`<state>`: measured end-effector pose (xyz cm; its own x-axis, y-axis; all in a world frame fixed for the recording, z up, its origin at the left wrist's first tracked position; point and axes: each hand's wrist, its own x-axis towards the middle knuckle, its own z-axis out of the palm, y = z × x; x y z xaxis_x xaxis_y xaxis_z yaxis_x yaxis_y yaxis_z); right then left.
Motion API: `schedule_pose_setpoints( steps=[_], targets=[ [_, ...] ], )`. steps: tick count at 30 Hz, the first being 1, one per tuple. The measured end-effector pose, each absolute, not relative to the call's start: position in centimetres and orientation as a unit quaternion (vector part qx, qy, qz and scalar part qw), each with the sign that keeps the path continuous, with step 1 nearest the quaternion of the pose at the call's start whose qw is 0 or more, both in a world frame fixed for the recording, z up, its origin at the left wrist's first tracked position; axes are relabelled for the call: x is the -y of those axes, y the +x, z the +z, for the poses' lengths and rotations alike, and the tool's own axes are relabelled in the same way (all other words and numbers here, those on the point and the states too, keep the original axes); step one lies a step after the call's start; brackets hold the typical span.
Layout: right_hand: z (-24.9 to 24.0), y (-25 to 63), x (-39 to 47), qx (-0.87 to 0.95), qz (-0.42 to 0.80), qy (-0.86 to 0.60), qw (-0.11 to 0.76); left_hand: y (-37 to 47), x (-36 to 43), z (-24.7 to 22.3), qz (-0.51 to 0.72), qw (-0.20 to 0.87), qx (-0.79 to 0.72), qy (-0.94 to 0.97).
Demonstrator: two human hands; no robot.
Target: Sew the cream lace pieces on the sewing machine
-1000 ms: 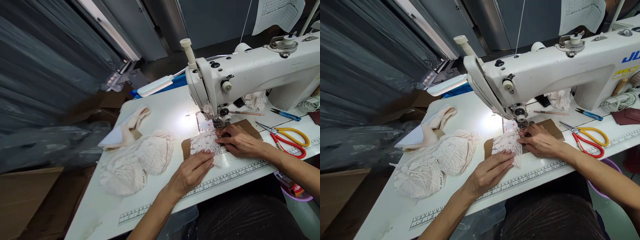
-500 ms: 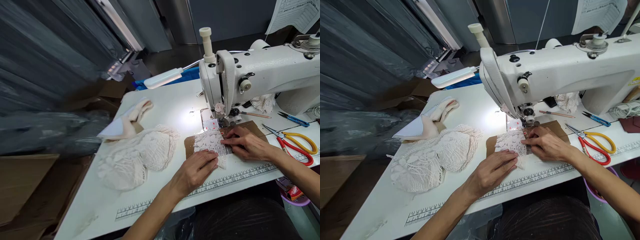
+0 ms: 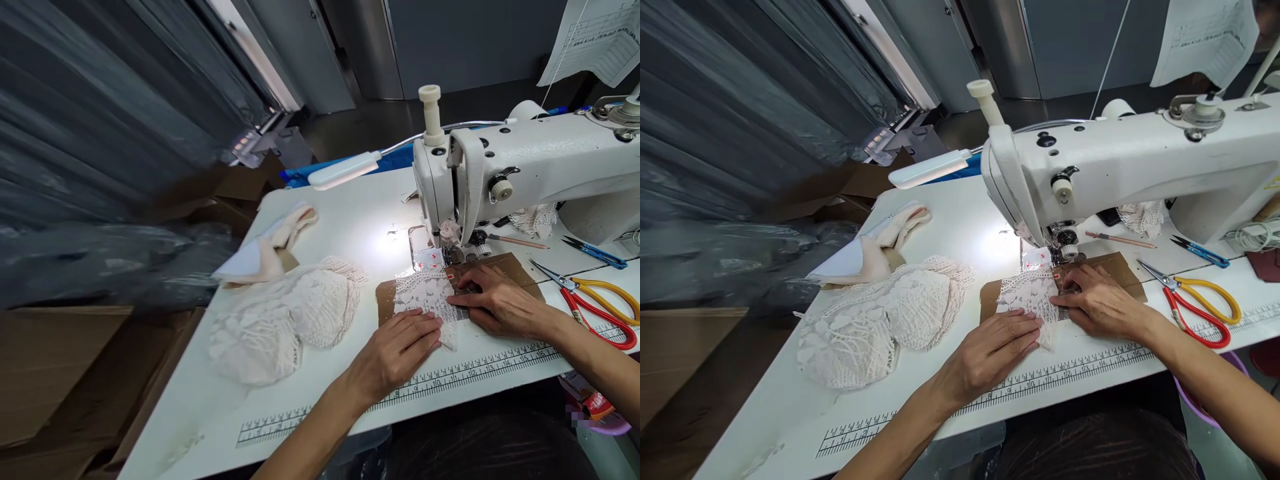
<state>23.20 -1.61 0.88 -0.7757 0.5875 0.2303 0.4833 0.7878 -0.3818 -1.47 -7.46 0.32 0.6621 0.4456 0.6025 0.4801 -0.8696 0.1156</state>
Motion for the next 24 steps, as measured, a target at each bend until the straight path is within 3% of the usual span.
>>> schedule_pose_setpoints(
  steps=[5, 13, 24],
  targets=[
    [0.8, 23.1, 1.7, 0.928, 0.151, -0.293, 0.172, -1.6, 7.1, 1.1, -0.322, 0.01, 0.249, -0.913],
    [1.1, 23.0, 1.8, 0.922, 0.164, -0.304, 0.175, -1.1, 2.6, 2.2, -0.216, 0.125, 0.242, -0.938],
    [1.0, 23.0, 2.1, 0.928, 0.143, -0.307, 0.158, -1.2, 1.5, 0.9, -0.12, 0.128, 0.255, -0.951]
  ],
)
